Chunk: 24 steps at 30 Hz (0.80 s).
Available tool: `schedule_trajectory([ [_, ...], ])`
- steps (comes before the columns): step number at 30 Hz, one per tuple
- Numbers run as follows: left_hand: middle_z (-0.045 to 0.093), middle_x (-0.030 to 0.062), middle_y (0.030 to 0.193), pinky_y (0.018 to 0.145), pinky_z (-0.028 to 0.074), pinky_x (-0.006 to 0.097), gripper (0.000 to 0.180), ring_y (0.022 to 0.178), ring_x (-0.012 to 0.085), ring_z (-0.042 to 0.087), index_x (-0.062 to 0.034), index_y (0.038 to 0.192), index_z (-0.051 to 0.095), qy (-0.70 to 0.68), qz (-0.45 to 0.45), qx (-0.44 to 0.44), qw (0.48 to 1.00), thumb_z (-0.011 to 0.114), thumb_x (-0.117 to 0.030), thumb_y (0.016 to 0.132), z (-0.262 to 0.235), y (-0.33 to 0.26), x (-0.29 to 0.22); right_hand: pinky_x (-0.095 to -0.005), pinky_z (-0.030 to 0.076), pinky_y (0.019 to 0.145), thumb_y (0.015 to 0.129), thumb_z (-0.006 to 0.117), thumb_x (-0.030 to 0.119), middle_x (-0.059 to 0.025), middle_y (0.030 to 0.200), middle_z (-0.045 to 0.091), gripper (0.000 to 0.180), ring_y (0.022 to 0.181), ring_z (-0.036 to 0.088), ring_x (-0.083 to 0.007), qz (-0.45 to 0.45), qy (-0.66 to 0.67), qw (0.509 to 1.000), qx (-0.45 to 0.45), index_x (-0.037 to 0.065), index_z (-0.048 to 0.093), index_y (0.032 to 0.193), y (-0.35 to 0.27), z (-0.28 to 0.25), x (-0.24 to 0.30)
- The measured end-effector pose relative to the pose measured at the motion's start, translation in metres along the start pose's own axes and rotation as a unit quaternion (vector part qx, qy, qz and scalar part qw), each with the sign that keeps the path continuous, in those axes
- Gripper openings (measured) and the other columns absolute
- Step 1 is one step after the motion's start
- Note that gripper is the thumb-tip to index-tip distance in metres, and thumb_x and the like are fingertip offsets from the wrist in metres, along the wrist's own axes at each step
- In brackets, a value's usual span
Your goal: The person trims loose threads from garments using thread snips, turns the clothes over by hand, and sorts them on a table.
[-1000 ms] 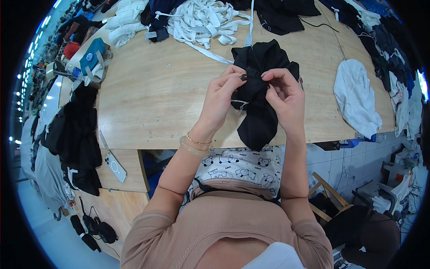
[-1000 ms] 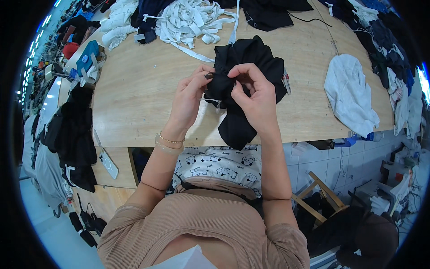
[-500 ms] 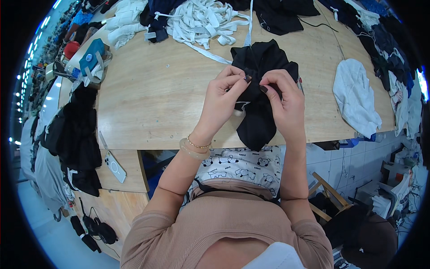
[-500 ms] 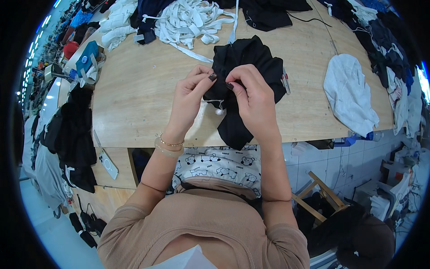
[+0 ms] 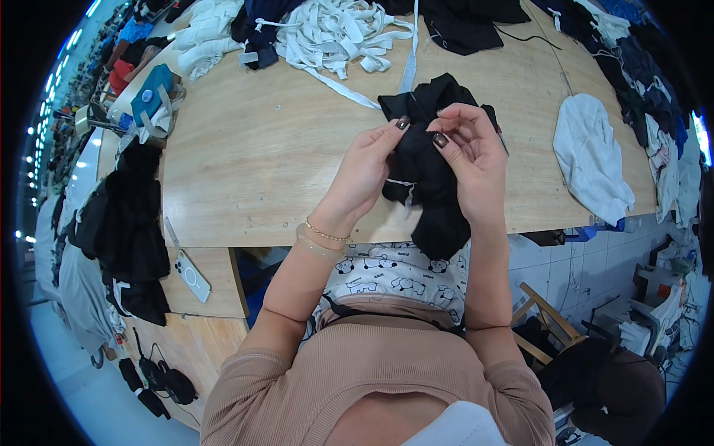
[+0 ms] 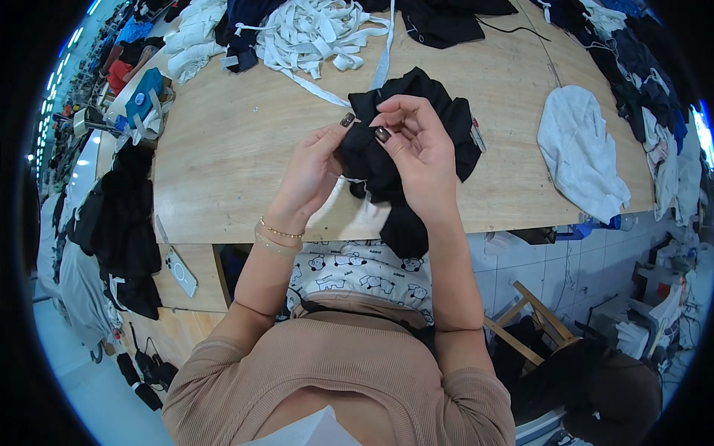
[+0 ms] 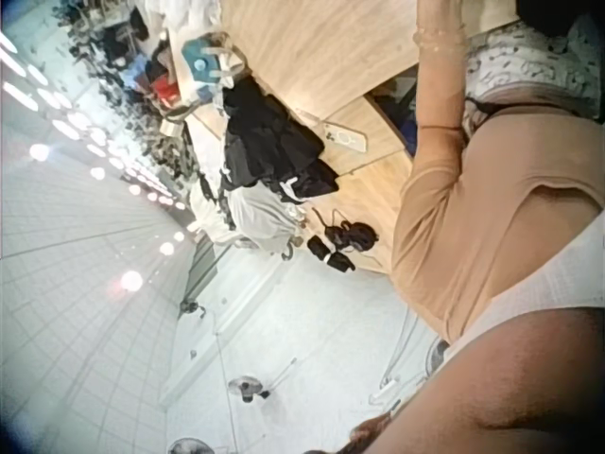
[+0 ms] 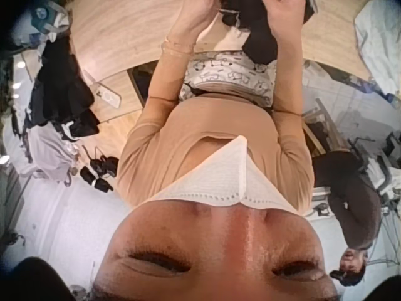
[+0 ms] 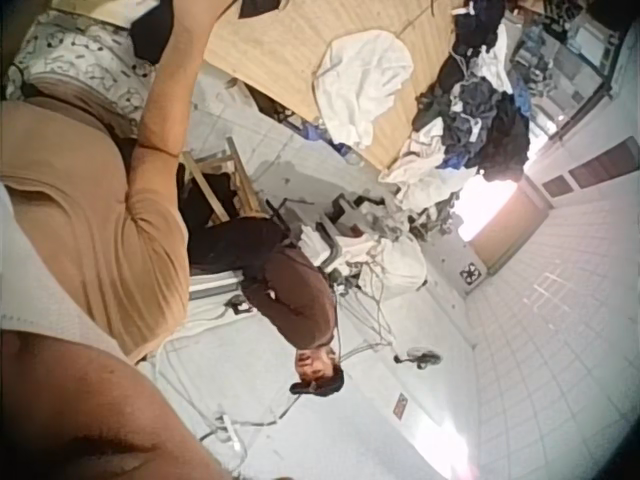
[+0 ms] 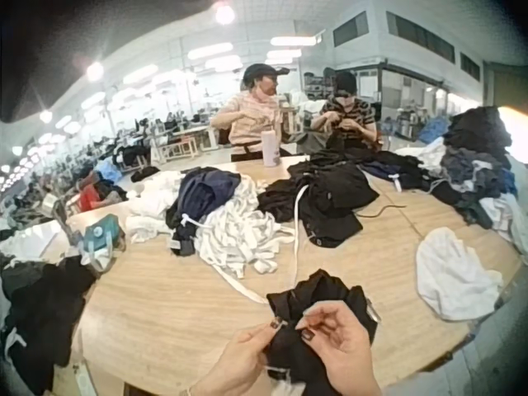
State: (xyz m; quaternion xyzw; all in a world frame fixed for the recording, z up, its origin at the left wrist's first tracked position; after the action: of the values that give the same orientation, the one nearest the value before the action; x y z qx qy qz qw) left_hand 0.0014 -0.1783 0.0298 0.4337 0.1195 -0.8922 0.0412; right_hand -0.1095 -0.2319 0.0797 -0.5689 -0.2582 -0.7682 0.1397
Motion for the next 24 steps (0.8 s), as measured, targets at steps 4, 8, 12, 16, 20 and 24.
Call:
schedule_trajectory([
  [4,0.063,0.0040,0.098,0.076,0.048,0.023,0.025,0.086,0.0093,0.059,0.0003,0.104,0.059,-0.057,-0.067,0.025,0.996,0.045,-0.018,0.096,-0.004,0.000,0.012,-0.0202,0.045,0.082,0.083,0.054,-0.006,-0.0079,0.097,0.058,0.026,0.092,0.056,-0.0099,0.083,0.093,0.992,0.006,-0.001,0.052,0.108,0.000,-0.001,-0.016],
  [8,0.063,0.0051,0.101,0.076,0.051,0.025,0.026,0.090,0.0110,0.060,0.0007,0.107,0.057,-0.074,-0.123,0.043,0.989,0.042,-0.017,0.096,-0.009,-0.002,0.022,-0.0200,0.045,0.081,0.082,0.053,-0.006,-0.0086,0.097,0.059,0.026,0.091,0.056,-0.0099,0.150,0.144,0.978,0.012,-0.001,0.052,0.108,-0.003,0.001,-0.021],
  [12,0.063,0.0057,0.099,0.075,0.049,0.025,0.028,0.086,0.0117,0.060,0.0008,0.106,0.058,-0.040,-0.116,0.028,0.992,0.042,-0.021,0.097,-0.009,-0.002,0.022,-0.0193,0.045,0.079,0.083,0.053,-0.006,-0.0082,0.095,0.060,0.024,0.089,0.057,-0.0095,0.154,0.144,0.978,-0.002,-0.002,0.052,0.106,-0.003,-0.002,-0.026],
  [16,0.061,0.0017,0.090,0.073,0.044,0.021,0.020,0.079,0.0075,0.056,0.0006,0.100,0.059,0.171,0.001,0.018,0.985,0.054,-0.017,0.092,-0.001,-0.001,0.000,-0.0194,0.045,0.080,0.084,0.056,-0.003,-0.0077,0.096,0.059,0.021,0.089,0.056,-0.0090,0.104,0.068,0.991,-0.042,-0.003,0.053,0.105,0.004,-0.015,-0.022],
  [20,0.057,-0.0017,0.077,0.061,0.040,0.016,0.013,0.069,0.0021,0.050,0.0017,0.089,0.058,0.223,0.085,-0.022,0.971,0.063,-0.009,0.084,-0.003,0.006,-0.014,-0.0202,0.044,0.079,0.082,0.063,0.003,-0.0056,0.093,0.058,0.023,0.086,0.055,-0.0097,0.078,0.064,0.993,-0.063,-0.002,0.055,0.103,0.007,-0.012,-0.025],
  [24,0.056,-0.0016,0.076,0.060,0.040,0.017,0.009,0.069,0.0013,0.049,0.0019,0.086,0.057,0.201,0.134,-0.071,0.968,0.060,-0.007,0.085,-0.008,0.006,-0.023,-0.0239,0.041,0.067,0.072,0.073,0.009,-0.0039,0.082,0.055,0.027,0.074,0.052,-0.0116,-0.012,-0.282,0.956,-0.073,0.001,0.059,0.093,0.000,-0.007,0.004],
])
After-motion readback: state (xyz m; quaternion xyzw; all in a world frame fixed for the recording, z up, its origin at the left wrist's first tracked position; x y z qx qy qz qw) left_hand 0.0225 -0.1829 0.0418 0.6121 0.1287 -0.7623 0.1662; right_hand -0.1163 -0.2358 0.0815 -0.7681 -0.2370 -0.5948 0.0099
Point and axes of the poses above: each hand's wrist, its own y-axis towards the middle knuckle, its own z-axis out of the palm, x = y × z, the point moved 8 cm from there along y, towards the middle knuckle
